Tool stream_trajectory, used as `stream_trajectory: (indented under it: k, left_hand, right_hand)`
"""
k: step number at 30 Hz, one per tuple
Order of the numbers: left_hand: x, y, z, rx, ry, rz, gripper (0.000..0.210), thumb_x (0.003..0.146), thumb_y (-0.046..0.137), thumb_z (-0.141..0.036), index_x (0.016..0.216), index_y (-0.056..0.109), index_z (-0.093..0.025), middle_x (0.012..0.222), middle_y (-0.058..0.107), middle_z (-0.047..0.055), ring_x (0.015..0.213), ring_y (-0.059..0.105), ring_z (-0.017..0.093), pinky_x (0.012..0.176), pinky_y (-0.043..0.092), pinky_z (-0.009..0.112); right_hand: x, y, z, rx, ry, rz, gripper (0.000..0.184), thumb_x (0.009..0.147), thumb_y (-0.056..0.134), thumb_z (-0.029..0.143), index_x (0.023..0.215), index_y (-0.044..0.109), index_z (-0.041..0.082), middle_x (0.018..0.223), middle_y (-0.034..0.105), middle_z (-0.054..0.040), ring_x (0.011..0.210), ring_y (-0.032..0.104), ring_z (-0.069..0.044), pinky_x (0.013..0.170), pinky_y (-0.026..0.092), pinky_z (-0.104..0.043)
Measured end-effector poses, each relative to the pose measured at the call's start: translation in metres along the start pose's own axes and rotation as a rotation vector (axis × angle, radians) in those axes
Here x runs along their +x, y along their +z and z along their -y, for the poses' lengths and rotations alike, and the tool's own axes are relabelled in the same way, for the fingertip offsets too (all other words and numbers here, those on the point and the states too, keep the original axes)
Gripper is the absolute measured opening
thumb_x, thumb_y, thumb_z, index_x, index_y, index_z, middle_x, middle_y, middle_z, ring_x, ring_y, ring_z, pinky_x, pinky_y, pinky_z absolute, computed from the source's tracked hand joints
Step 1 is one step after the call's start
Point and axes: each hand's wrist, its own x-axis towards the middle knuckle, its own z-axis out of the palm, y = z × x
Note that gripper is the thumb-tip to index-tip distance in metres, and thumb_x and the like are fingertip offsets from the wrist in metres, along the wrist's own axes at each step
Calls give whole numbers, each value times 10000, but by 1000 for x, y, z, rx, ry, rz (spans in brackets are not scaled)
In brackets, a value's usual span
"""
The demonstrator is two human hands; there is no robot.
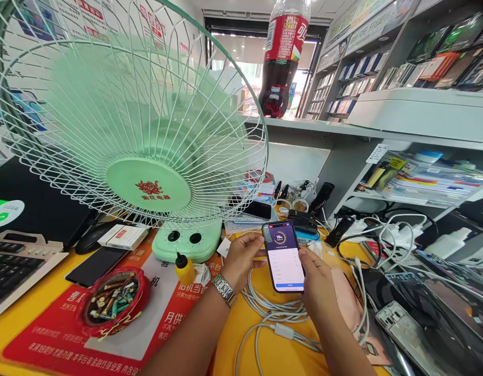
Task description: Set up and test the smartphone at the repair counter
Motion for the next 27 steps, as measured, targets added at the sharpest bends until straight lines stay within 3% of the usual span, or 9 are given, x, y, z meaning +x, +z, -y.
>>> stream_trajectory:
  k: [7, 12, 16, 22, 27]
  left_hand:
    - [-2, 6, 12, 27, 25, 38, 394, 692, 730, -489, 925, 592, -204, 852, 692, 30, 655, 645, 127, 486, 427, 173]
    - [-13, 10, 17, 97, -36, 230, 562, 790, 563, -610, 1276, 527, -330, 1114, 653, 57, 804, 644, 180, 462, 438, 192]
    - [-20, 14, 18, -38, -125, 336, 547, 838, 535, -535, 1346, 444, -353, 1124, 638, 58, 799, 640, 185, 559, 511, 247]
    - [-20, 15, 16, -125, -97, 298, 516, 801, 545, -324, 1312, 474, -305, 1028, 650, 38, 789, 636, 188, 642, 541, 284]
    - [-18, 12, 16, -26, -61, 277, 481, 822, 511, -318, 1302, 488, -312, 1057, 638, 31, 797, 630, 188, 589, 539, 257]
  right_hand:
    - [-3, 7, 8, 161, 71, -83, 218, 666, 715, 360, 822, 692, 210, 799, 713, -6, 701, 631, -198, 578, 490, -266]
    - [4, 4, 6, 254, 21, -93, 241, 685, 686, 384, 863, 667, 223, 852, 701, 15, 791, 638, -203, 643, 506, -277]
    - [3, 8, 6, 246, 34, -30, 268, 691, 702, 391, 904, 683, 230, 894, 713, 4, 834, 644, -222, 679, 516, -297]
    - [-1, 9, 1, 180, 15, -13, 327, 709, 710, 424, 991, 711, 258, 1075, 702, -15, 1022, 607, -227, 810, 493, -301]
    - [2, 3, 1, 64, -90, 34, 303, 720, 722, 375, 1001, 719, 263, 1086, 702, -2, 1039, 584, -208, 871, 436, -269]
